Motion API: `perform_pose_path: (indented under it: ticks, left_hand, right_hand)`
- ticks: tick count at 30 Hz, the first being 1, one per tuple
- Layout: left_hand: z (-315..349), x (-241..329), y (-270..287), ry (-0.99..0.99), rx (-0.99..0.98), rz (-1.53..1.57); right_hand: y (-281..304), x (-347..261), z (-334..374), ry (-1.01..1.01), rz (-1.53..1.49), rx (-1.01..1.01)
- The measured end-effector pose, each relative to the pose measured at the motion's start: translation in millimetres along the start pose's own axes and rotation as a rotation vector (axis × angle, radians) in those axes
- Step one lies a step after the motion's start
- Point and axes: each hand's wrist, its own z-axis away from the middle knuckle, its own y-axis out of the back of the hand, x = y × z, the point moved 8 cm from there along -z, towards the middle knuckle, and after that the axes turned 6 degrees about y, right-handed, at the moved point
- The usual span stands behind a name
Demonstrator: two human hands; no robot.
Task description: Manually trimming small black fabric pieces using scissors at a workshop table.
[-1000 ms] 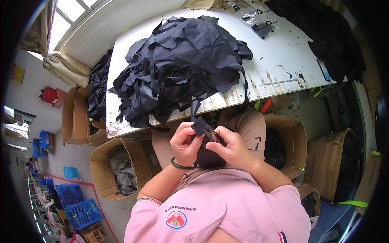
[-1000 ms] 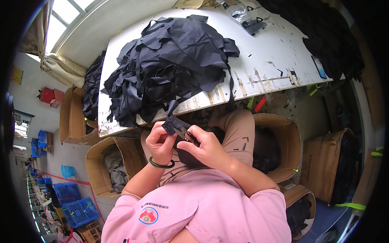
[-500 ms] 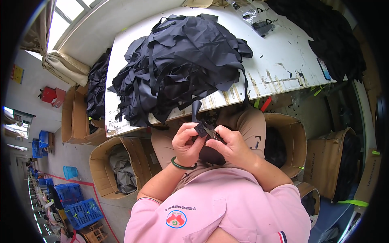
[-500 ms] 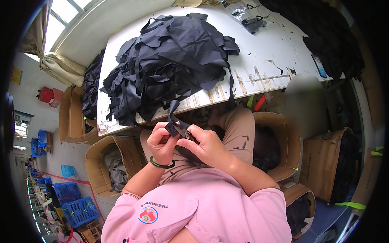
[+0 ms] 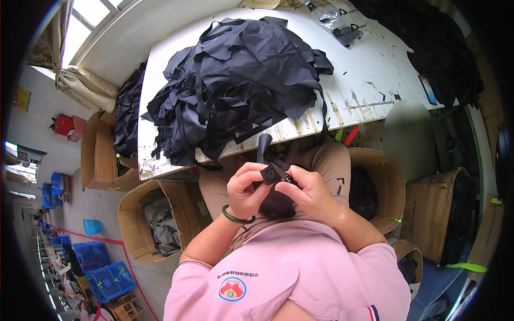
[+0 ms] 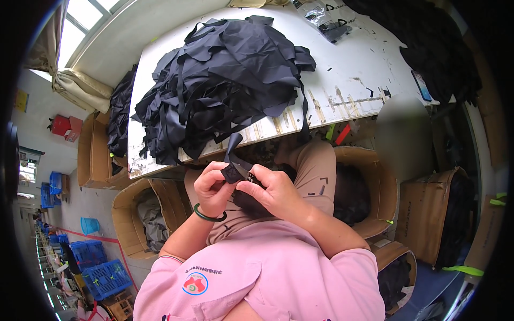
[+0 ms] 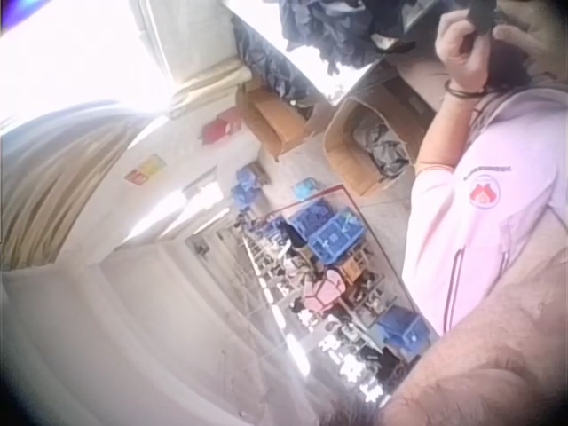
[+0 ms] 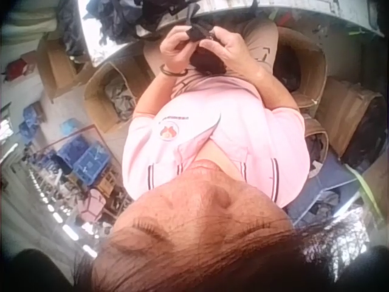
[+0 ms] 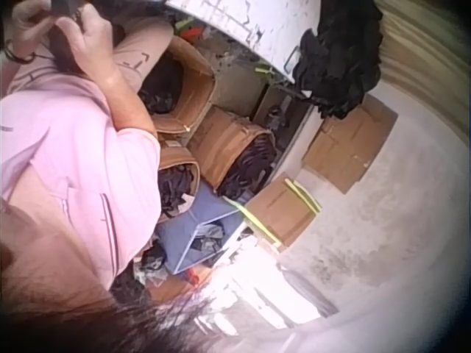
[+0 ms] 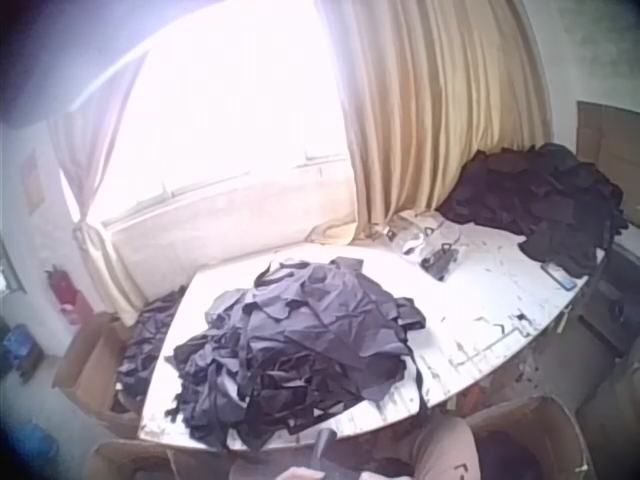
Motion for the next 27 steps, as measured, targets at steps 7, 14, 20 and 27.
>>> perform_pose_path:
  ticks: [7,14,20,27]
  left_hand:
    - [-9,-17,0,0.325,-0.215,0.39]
    - [-6,-21,-5,0.455,-0.387,0.486]
    - [-3,-22,-11,0.492,-0.44,0.526]
    - [0,-23,-15,0.412,-0.511,0.416]
  right_hand:
    - [15,2,-1,-0.07,-0.059,-0.118]
    - [20,-14,-3,-0.086,0.217,-0.323]
    - [18,-21,-3,0.031,0.427,-0.322]
    - [14,-19,0,0.046,0.419,-0.336]
